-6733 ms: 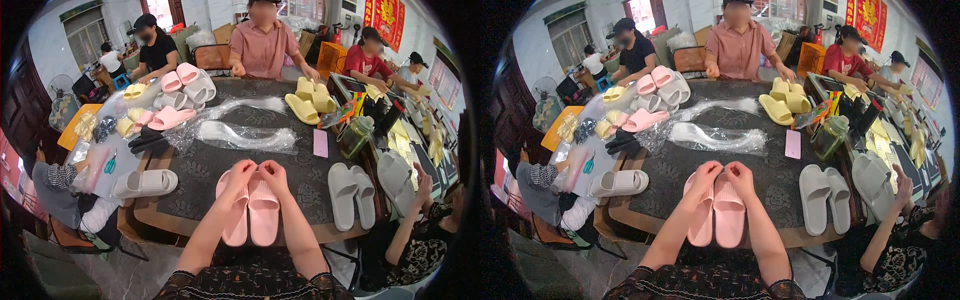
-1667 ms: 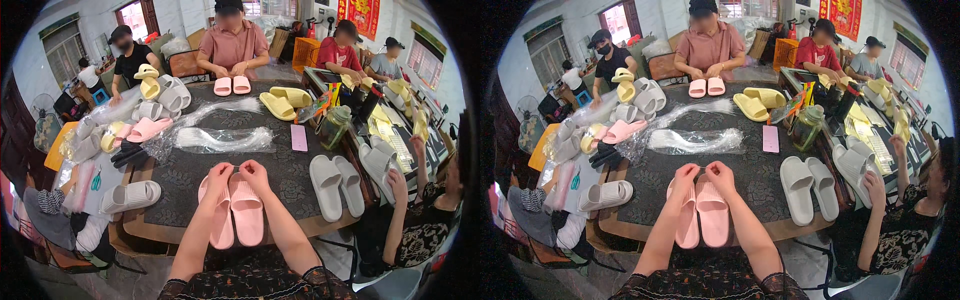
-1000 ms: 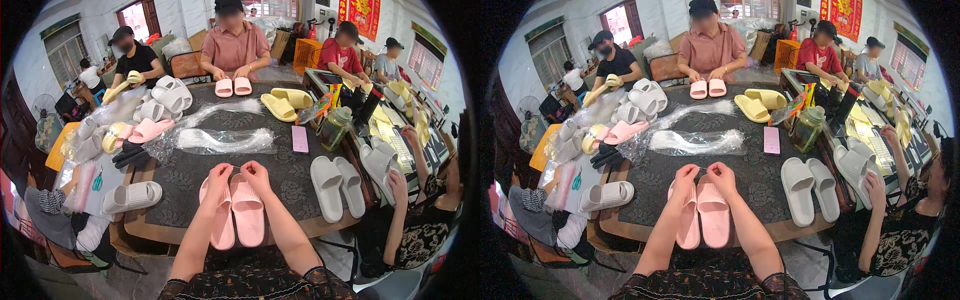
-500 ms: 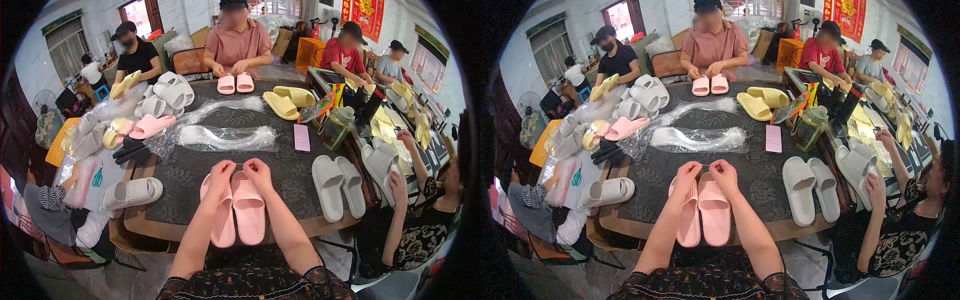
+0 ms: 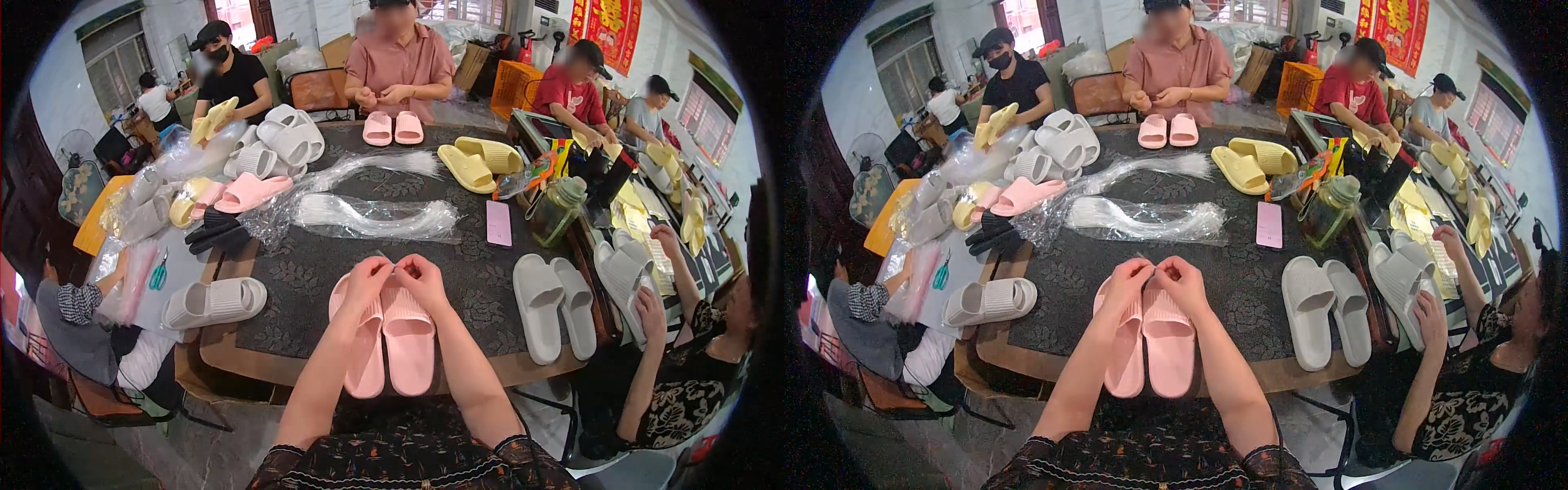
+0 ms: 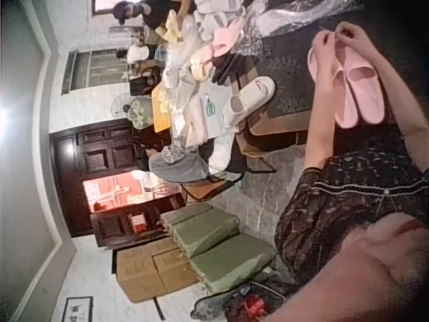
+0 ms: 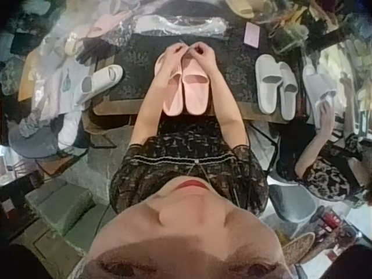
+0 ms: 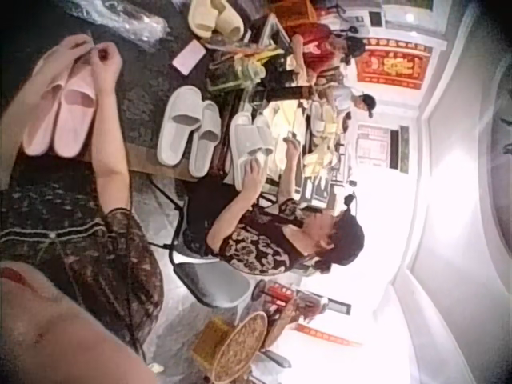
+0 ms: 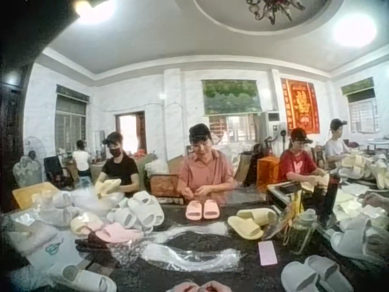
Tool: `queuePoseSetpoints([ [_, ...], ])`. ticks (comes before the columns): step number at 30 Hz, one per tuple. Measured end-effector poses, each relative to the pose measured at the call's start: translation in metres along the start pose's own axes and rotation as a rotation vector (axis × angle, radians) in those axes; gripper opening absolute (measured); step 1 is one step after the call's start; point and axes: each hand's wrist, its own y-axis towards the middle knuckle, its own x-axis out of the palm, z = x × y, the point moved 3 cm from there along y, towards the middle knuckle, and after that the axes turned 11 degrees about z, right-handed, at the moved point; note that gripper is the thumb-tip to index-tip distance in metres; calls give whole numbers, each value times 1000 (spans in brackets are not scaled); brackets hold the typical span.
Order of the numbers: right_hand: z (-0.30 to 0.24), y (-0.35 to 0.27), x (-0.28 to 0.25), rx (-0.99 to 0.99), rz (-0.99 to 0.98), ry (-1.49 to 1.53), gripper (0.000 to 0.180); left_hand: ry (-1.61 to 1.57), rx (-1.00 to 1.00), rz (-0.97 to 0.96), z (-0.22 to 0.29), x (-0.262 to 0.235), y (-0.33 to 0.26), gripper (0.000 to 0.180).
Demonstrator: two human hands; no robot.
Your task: The person connects pairs of slippers together by threading plastic fasteners through them by hand.
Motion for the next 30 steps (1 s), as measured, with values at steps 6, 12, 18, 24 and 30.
queuePoseSetpoints([
  [6,9,2,1,121,65,104,9,16,-26,53,-3,-7,5,16],
  [12,16,4,-2,150,91,119,8,50,43,-4,6,-1,0,15],
  [18,7,1,1,-5,-48,59,8,92,76,-85,7,2,-2,15],
  [24,5,1,1,32,11,97,9,-62,-56,53,-4,-4,3,16],
  [30,10,4,-1,83,92,87,10,-32,-8,45,-1,-4,4,15],
])
